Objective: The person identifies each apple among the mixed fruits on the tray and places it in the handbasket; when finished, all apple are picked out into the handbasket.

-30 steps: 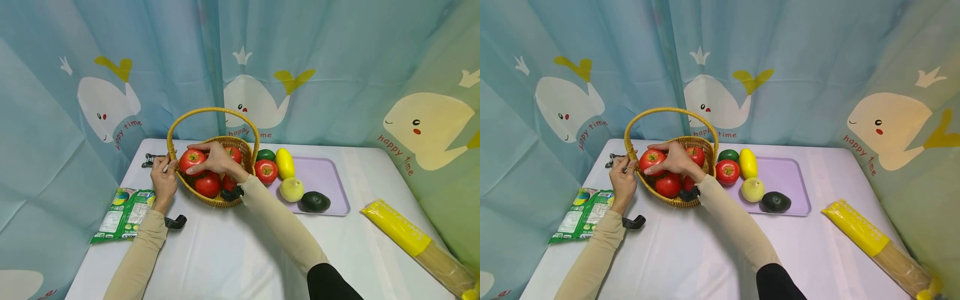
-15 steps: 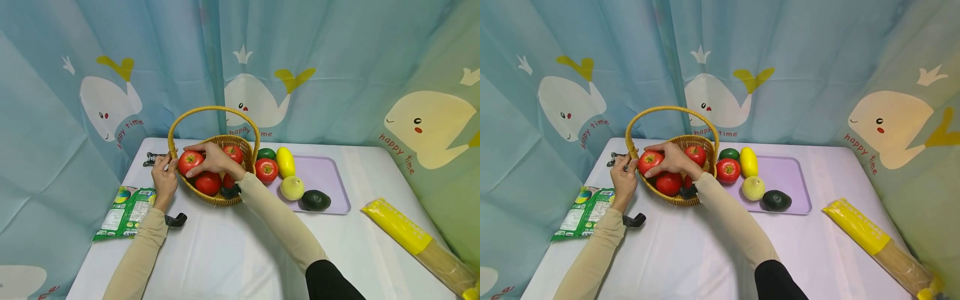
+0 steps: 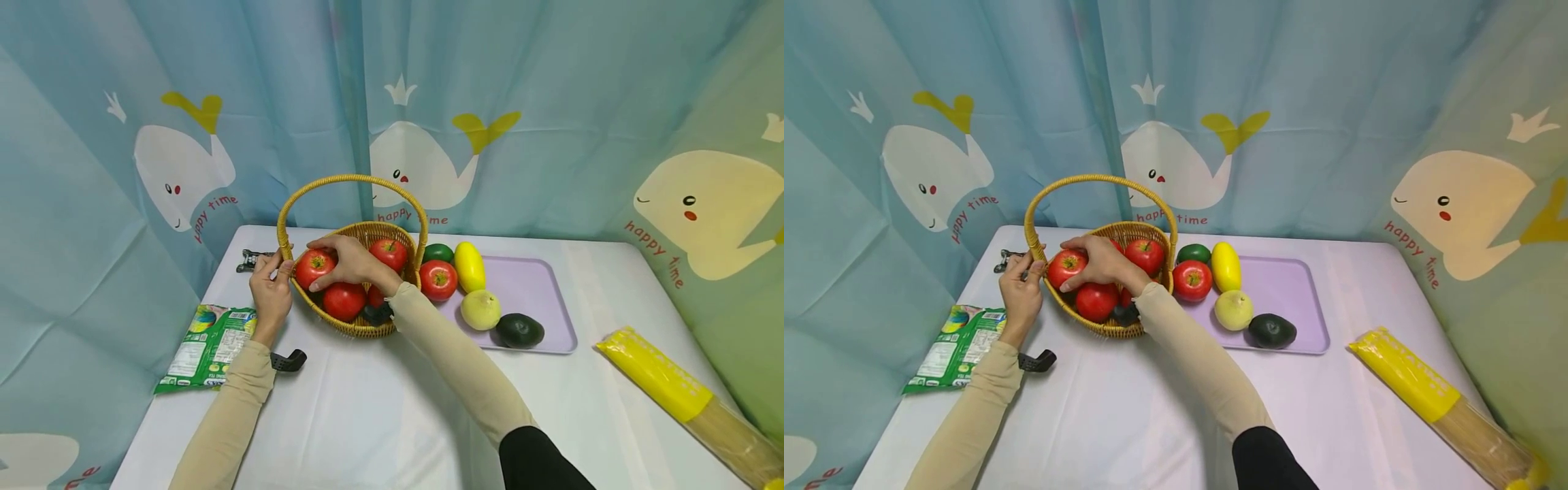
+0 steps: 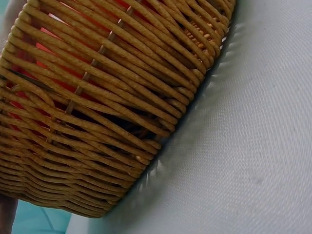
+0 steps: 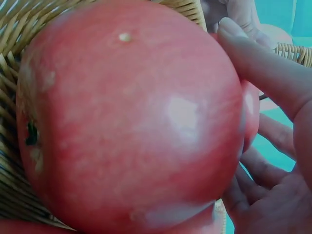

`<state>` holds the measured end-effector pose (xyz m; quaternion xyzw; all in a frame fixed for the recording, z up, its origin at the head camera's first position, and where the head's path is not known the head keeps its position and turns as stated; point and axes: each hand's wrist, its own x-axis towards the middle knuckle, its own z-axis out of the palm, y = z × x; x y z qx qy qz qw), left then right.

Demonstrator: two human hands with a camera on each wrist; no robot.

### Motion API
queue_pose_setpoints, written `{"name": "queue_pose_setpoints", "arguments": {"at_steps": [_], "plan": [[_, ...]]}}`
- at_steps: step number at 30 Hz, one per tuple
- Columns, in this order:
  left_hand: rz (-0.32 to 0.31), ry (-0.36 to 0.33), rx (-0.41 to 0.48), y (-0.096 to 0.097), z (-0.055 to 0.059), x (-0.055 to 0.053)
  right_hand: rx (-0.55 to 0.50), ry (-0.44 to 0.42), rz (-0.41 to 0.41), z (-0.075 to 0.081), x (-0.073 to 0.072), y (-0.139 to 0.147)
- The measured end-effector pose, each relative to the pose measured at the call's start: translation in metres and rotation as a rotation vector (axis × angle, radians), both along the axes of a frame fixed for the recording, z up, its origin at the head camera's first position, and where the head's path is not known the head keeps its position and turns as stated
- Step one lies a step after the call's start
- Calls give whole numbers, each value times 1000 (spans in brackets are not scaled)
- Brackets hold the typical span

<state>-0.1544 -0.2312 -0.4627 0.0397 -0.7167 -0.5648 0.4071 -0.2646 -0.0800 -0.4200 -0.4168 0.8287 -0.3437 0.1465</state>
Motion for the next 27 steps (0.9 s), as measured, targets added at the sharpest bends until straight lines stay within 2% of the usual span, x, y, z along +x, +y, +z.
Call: {"name": "queue_pose_setpoints", "arguments": {"at_steps": [9,19,27], "plan": [[6,4,-18,0,0,0,-22,-3,4,4,-1,1],[8,11,-25,0,-1,-1,125,41,42,6,-2,-2],[16,8,-26,0,-2,-2,160,47,65,7,-3,-2]]}}
